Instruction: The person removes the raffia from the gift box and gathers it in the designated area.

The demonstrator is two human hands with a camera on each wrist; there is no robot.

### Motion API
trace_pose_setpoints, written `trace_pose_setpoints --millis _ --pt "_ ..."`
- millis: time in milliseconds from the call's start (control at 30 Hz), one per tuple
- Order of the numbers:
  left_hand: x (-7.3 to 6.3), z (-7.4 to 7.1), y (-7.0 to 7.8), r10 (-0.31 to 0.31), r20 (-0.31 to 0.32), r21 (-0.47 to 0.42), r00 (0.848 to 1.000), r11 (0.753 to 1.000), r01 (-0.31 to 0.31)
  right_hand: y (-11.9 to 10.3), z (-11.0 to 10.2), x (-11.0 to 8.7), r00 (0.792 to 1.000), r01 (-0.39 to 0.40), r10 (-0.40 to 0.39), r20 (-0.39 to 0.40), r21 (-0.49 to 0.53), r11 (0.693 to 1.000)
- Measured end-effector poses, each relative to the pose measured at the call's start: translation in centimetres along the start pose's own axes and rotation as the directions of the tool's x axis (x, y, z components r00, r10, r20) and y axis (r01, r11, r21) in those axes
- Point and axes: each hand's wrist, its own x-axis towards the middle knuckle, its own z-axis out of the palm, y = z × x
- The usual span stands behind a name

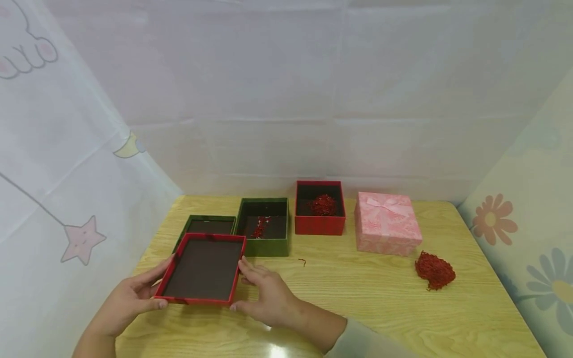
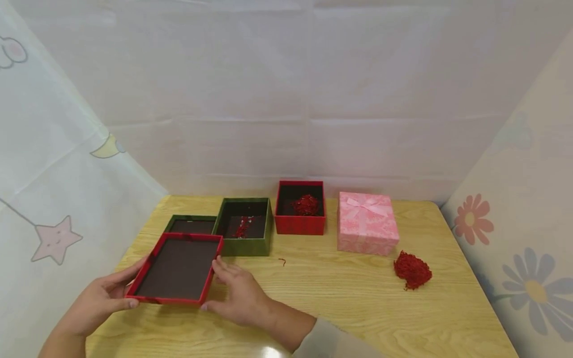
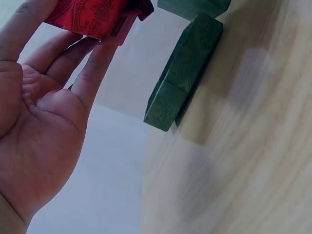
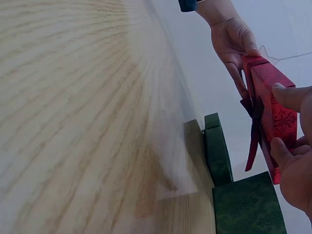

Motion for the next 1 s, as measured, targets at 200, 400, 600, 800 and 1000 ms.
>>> trace_pose_setpoints --millis 200,400,600,800,1000 --pt "-0.9 -0.1 -0.6 -0.024 0.006 -0.019 1.0 1.0 0.024 0.2 0.8 -0.3 1.0 0.005 -0.004 0.008 -0.051 0.999" --pt "-2.0 -0.3 -1.1 -0.09 0.001 -0.021 0.996 0.996 0.09 0.3 1.8 -0.6 1.0 0.012 -0.01 0.027 -0.088 0.996" --pt "-3.0 -0.1 -1.2 -0.281 -0.089 0.039 0.955 0.958 0.285 0.2 2.6 -0.9 0.997 -0.003 0.012 0.073 -0.129 0.992" --pt "-3.6 -0.3 -1.3 -0.388 -0.121 0.046 0.914 0.917 0.395 0.4 3.1 -0.9 0.995 0.03 -0.014 0.103 -0.156 0.987" --pt "-3.8 -0.7 -1.7 -0.431 -0.126 0.067 0.893 0.895 0.441 0.7 3.7 -0.8 0.992 0.04 -0.021 0.124 -0.149 0.988"
